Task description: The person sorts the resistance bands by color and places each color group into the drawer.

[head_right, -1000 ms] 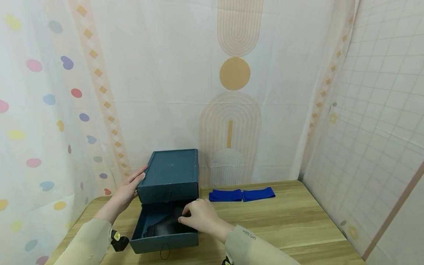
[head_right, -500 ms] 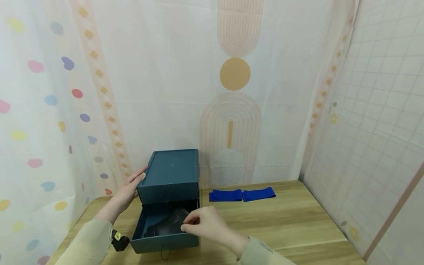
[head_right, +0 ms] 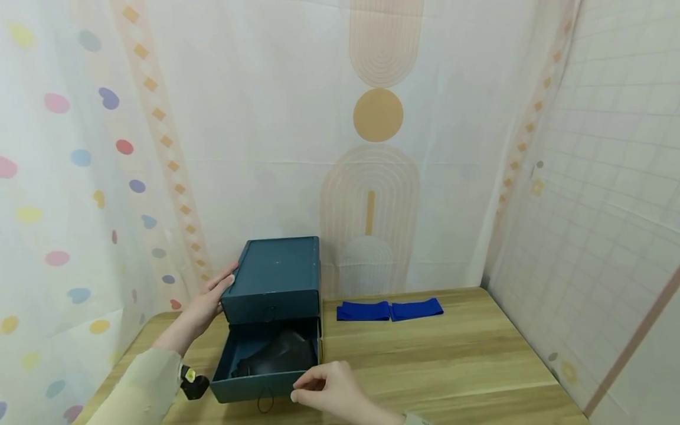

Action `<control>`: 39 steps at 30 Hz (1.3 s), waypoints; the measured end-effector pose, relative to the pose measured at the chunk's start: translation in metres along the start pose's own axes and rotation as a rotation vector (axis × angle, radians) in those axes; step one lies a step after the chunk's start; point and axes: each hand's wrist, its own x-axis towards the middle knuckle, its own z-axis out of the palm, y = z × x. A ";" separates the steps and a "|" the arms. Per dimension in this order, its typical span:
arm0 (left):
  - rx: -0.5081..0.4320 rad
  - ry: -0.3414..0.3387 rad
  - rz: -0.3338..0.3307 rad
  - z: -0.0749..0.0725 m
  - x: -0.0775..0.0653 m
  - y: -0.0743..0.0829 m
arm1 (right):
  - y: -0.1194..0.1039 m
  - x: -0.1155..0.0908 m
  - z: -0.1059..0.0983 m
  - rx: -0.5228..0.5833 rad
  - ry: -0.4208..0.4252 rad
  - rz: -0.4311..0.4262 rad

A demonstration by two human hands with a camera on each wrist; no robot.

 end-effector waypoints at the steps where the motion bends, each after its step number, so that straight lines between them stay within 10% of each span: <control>1: -0.001 -0.001 -0.001 0.000 0.000 0.000 | 0.002 -0.001 0.002 0.027 -0.011 0.003; 23: -0.002 0.007 0.005 0.001 0.001 -0.001 | 0.049 0.013 0.055 0.449 -0.002 0.278; 39: 0.006 0.007 -0.003 0.002 -0.001 0.000 | 0.043 0.021 0.073 0.415 0.148 0.420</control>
